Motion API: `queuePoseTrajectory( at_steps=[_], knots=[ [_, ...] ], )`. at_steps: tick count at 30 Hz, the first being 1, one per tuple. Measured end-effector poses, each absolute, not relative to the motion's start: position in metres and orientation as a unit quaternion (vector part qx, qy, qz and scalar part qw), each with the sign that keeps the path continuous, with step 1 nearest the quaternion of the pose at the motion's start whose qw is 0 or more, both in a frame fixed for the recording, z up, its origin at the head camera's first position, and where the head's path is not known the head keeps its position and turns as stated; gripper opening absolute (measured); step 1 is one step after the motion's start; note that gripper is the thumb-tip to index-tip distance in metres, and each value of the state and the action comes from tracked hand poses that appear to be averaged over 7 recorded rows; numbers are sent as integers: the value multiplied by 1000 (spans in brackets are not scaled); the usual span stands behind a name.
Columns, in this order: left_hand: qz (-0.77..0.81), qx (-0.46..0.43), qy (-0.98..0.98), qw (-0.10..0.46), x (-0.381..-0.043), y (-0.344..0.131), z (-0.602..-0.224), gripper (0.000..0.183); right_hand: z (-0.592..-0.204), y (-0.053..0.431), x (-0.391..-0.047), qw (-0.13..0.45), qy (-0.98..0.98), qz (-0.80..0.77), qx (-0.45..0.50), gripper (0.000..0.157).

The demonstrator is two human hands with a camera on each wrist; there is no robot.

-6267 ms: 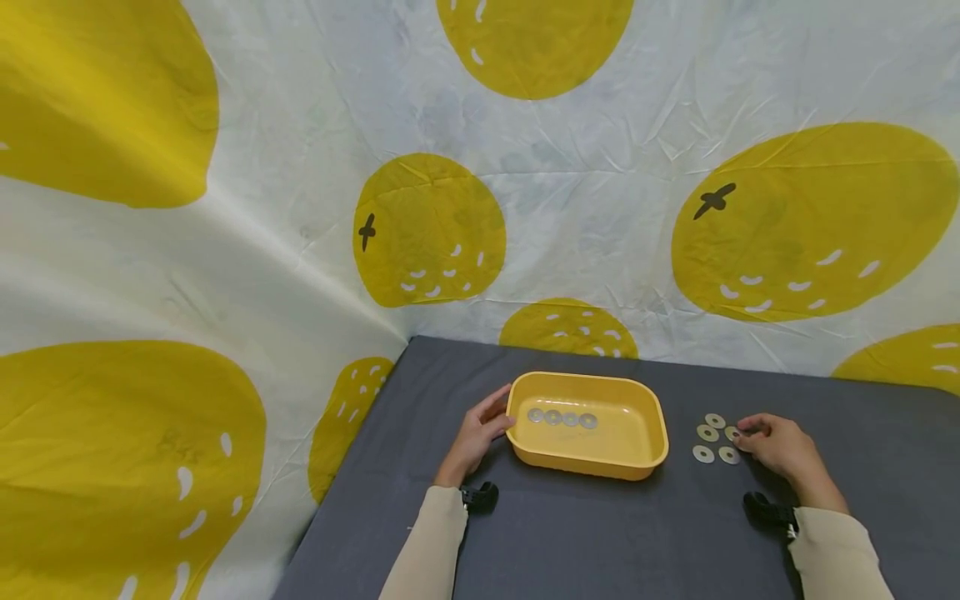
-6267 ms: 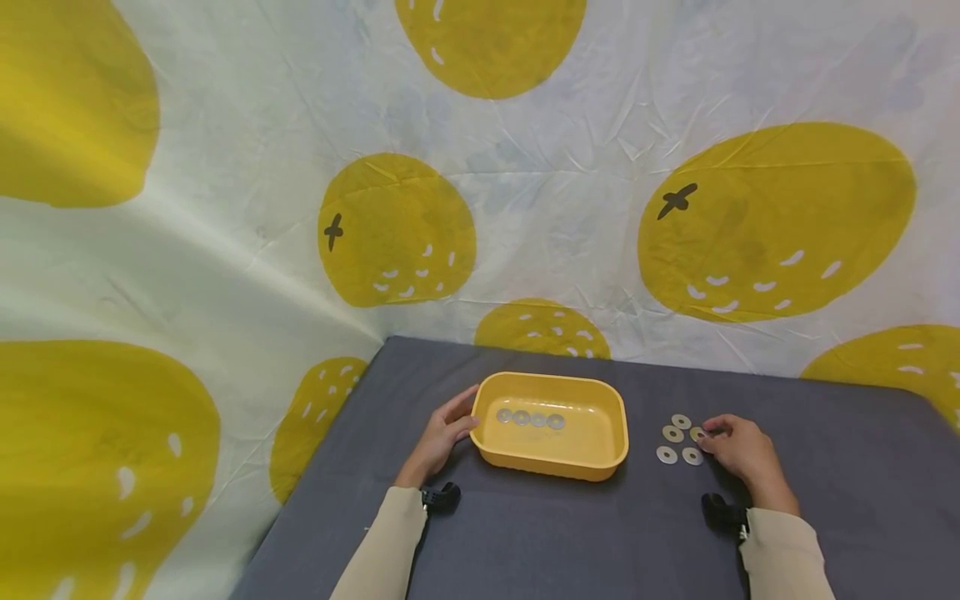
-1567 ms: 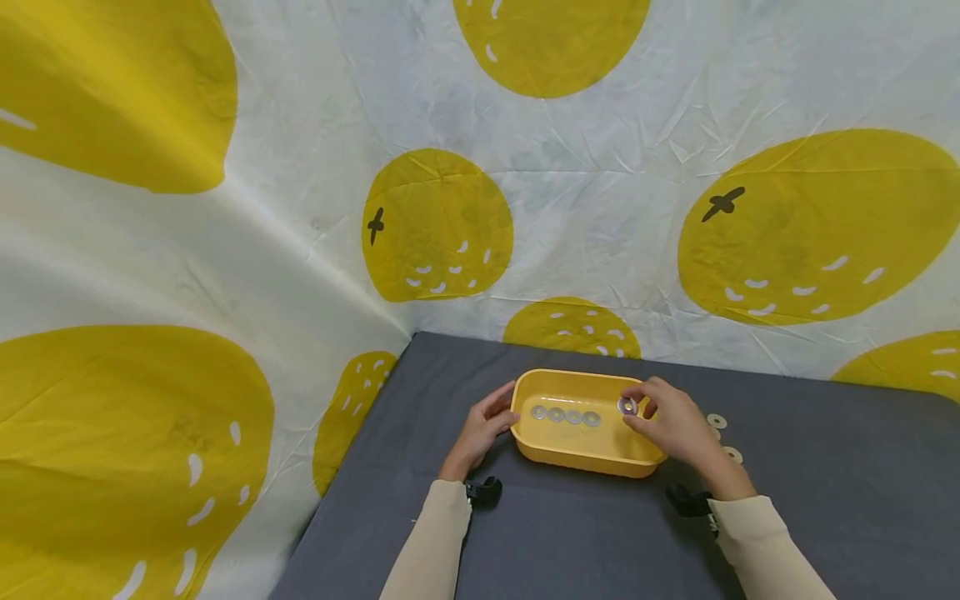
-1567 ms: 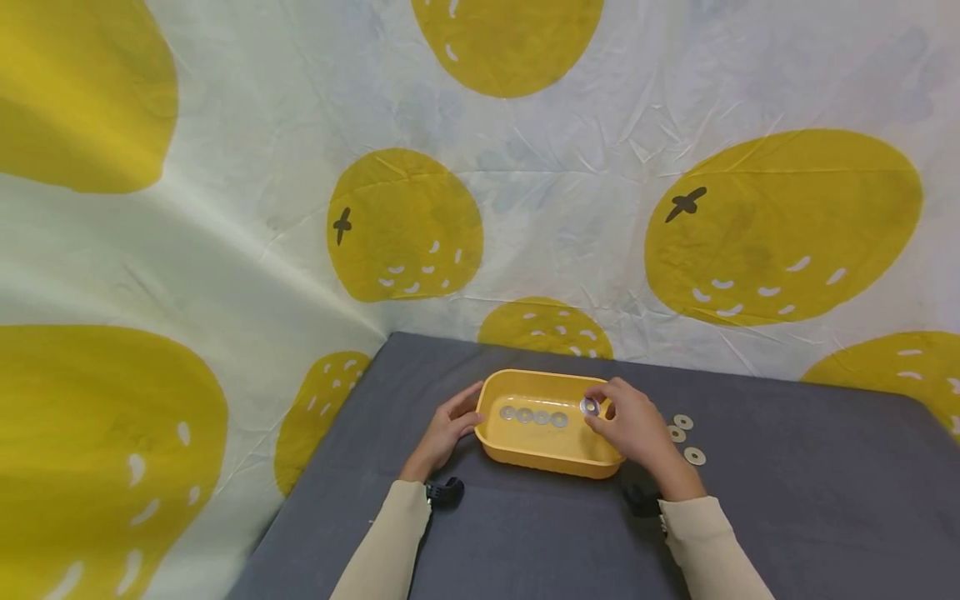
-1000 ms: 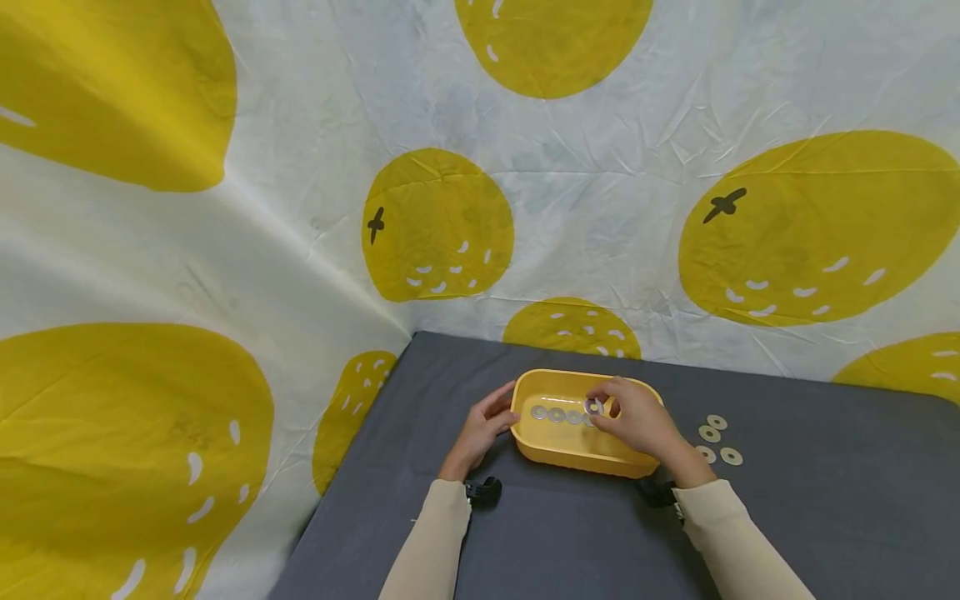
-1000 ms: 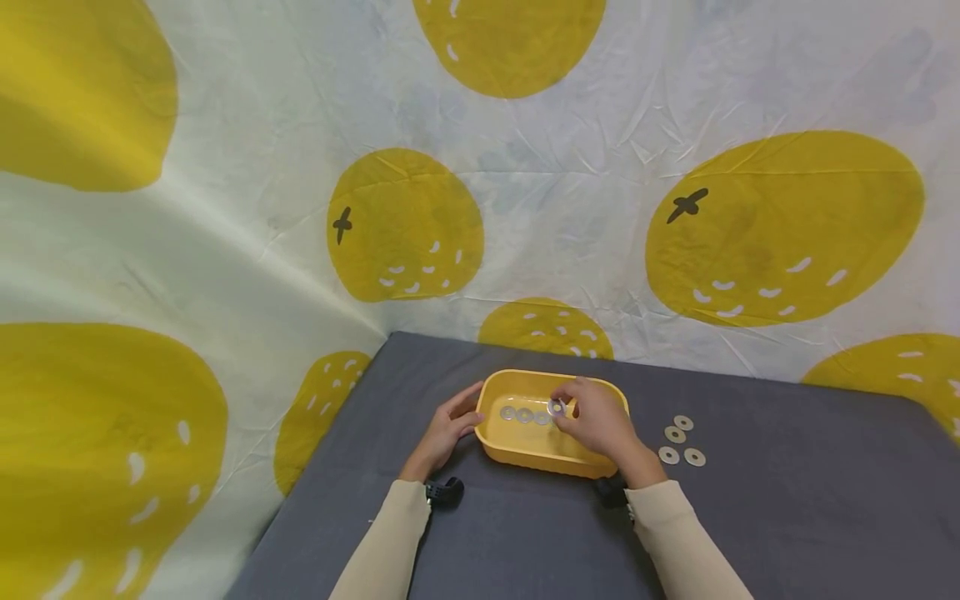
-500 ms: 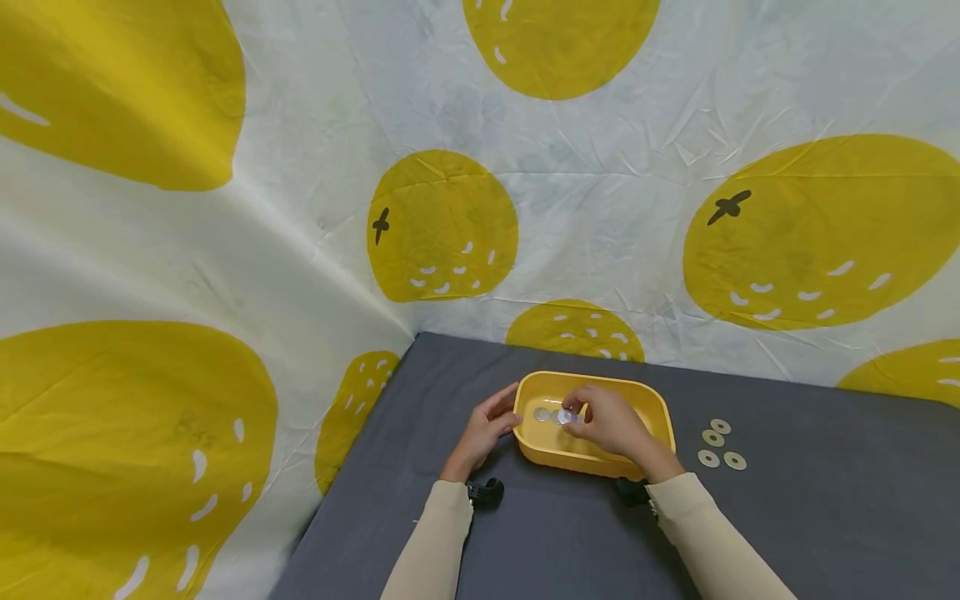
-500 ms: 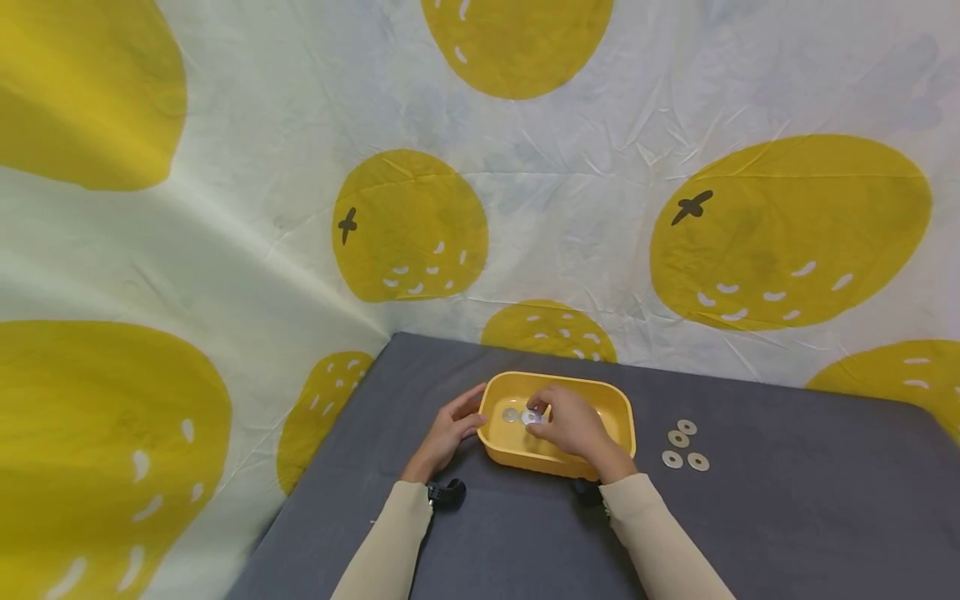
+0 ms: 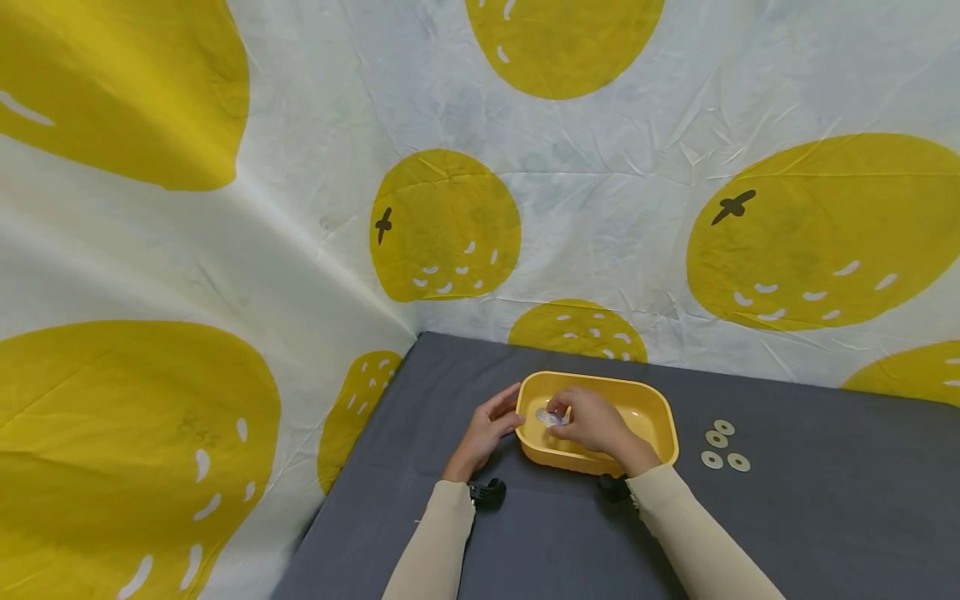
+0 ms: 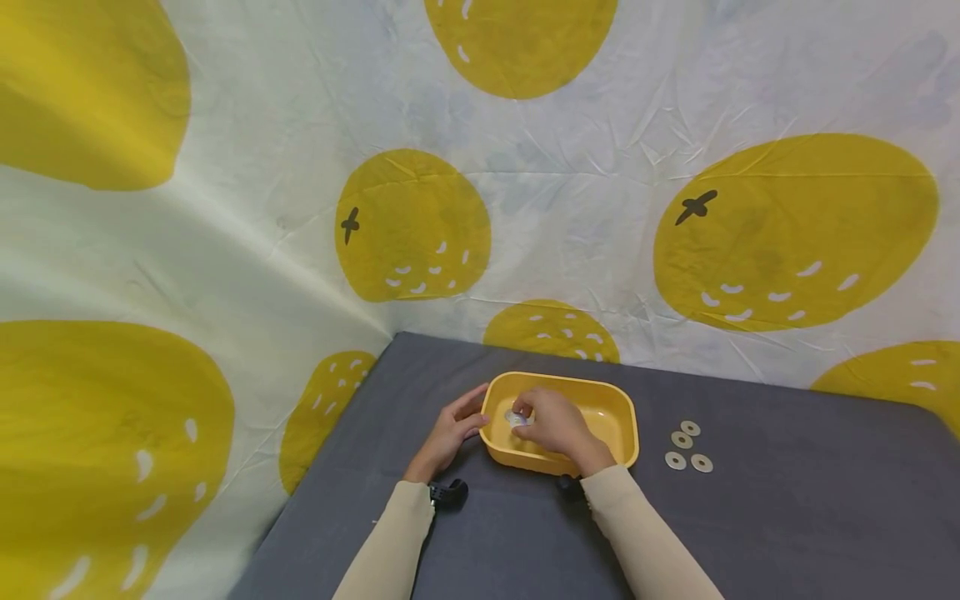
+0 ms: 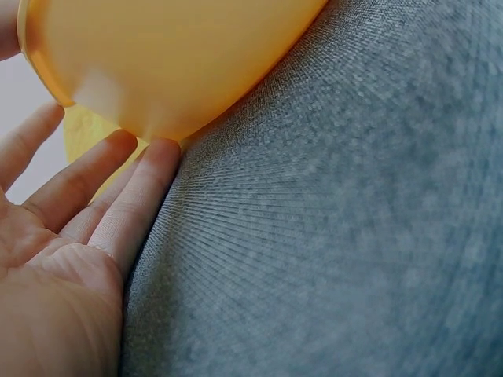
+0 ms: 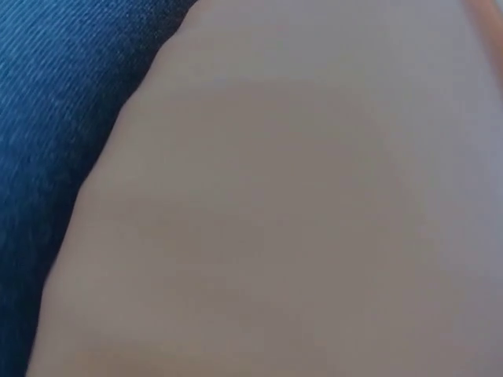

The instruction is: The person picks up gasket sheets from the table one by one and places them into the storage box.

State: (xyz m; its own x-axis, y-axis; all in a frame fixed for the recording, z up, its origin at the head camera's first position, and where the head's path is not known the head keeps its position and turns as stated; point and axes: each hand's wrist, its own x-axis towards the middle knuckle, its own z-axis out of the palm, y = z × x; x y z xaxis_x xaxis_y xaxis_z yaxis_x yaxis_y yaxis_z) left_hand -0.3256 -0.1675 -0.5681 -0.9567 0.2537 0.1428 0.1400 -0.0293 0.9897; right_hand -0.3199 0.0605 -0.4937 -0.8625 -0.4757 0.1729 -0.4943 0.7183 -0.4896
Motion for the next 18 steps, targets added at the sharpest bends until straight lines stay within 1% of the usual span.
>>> queuePoseTrajectory(
  at_steps=[9, 18],
  knots=[
    [706, 146, 692, 42, -325, -168, -568, 58, -497, 48, -324, 4, -928, 262, 265, 23],
    [707, 150, 690, 48, -325, -169, -567, 59, -507, 42, -330, -13, -934, 257, 247, 22]
  ],
)
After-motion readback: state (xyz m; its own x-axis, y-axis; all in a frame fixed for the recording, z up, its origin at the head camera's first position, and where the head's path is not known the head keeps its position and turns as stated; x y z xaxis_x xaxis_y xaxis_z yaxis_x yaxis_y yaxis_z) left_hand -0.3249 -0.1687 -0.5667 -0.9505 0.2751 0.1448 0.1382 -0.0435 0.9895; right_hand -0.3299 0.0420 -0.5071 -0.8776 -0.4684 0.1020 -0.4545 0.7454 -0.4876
